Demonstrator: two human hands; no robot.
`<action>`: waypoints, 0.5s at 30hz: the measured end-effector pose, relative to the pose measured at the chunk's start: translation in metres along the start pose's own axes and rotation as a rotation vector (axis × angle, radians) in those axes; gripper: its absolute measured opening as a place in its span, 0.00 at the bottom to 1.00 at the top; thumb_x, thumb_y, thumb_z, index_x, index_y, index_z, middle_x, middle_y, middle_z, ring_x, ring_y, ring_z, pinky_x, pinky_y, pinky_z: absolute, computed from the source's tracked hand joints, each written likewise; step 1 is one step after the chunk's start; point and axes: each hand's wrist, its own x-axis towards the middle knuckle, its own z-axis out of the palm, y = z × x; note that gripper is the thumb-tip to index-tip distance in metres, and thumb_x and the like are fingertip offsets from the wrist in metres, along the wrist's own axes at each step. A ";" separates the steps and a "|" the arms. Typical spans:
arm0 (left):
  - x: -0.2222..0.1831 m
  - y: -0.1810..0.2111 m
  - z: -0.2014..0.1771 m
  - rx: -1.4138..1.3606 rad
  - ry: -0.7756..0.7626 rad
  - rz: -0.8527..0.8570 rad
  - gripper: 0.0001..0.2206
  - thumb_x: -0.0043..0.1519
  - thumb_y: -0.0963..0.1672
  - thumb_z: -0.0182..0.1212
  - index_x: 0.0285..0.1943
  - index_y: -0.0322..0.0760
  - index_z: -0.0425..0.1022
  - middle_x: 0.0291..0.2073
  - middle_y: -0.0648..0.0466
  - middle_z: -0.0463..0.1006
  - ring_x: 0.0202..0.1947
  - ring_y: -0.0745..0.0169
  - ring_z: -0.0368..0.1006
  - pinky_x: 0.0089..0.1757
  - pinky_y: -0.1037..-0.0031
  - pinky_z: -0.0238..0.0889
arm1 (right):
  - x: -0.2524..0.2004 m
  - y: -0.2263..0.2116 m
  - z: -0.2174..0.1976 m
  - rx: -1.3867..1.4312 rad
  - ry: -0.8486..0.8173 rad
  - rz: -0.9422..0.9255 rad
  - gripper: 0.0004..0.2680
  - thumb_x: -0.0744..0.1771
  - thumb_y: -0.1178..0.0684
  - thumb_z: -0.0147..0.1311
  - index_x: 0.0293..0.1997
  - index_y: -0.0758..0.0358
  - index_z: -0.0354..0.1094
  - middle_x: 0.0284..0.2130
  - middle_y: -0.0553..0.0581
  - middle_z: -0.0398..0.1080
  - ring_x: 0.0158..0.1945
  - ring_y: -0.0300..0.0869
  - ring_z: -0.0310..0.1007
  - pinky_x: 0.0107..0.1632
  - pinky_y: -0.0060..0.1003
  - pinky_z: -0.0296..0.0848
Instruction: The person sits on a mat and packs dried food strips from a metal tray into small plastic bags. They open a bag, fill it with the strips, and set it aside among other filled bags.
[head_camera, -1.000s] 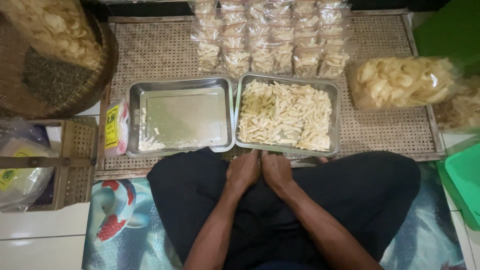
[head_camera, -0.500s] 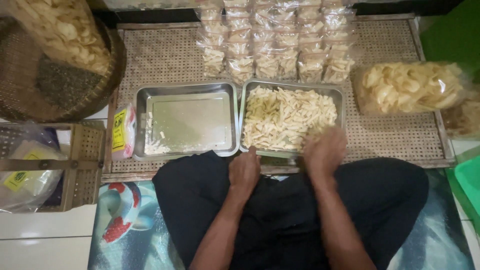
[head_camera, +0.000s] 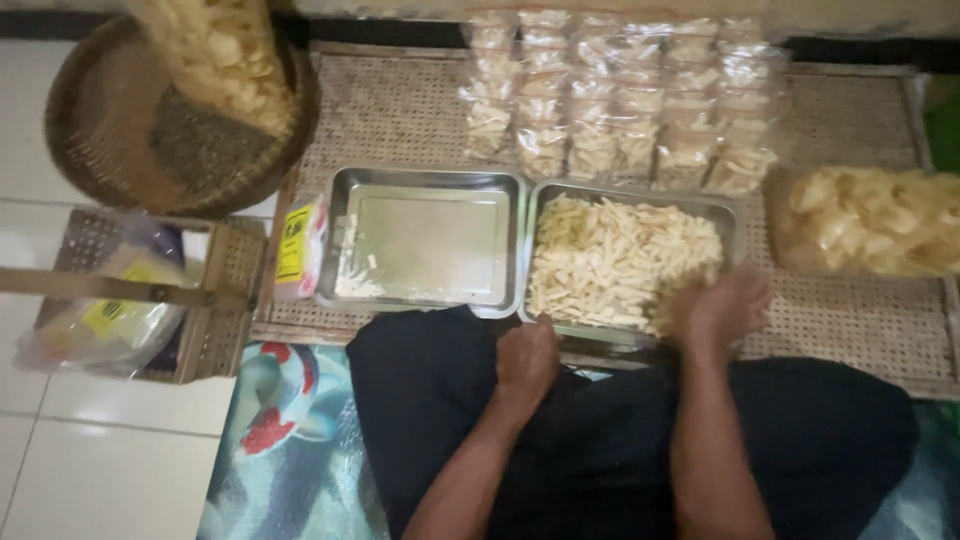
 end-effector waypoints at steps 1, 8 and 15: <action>0.000 -0.001 0.003 -0.001 0.009 -0.017 0.16 0.64 0.48 0.60 0.54 0.31 0.76 0.32 0.40 0.82 0.37 0.37 0.82 0.37 0.50 0.76 | 0.004 0.002 -0.001 0.009 -0.005 -0.016 0.24 0.68 0.47 0.64 0.69 0.74 0.63 0.62 0.84 0.61 0.67 0.74 0.52 0.58 0.76 0.51; -0.002 -0.001 0.012 0.008 0.235 0.105 0.04 0.60 0.43 0.58 0.37 0.38 0.76 0.27 0.44 0.82 0.29 0.36 0.79 0.29 0.49 0.71 | 0.065 0.035 0.081 0.034 -0.171 0.024 0.09 0.72 0.51 0.50 0.55 0.61 0.69 0.49 0.67 0.73 0.50 0.61 0.73 0.43 0.63 0.72; 0.001 -0.031 -0.069 -0.435 0.588 -0.040 0.09 0.60 0.48 0.63 0.36 0.39 0.79 0.29 0.44 0.81 0.32 0.38 0.77 0.34 0.54 0.67 | 0.055 0.008 0.031 -0.151 -0.080 -0.133 0.20 0.65 0.39 0.69 0.51 0.68 0.75 0.43 0.68 0.76 0.46 0.61 0.76 0.37 0.54 0.78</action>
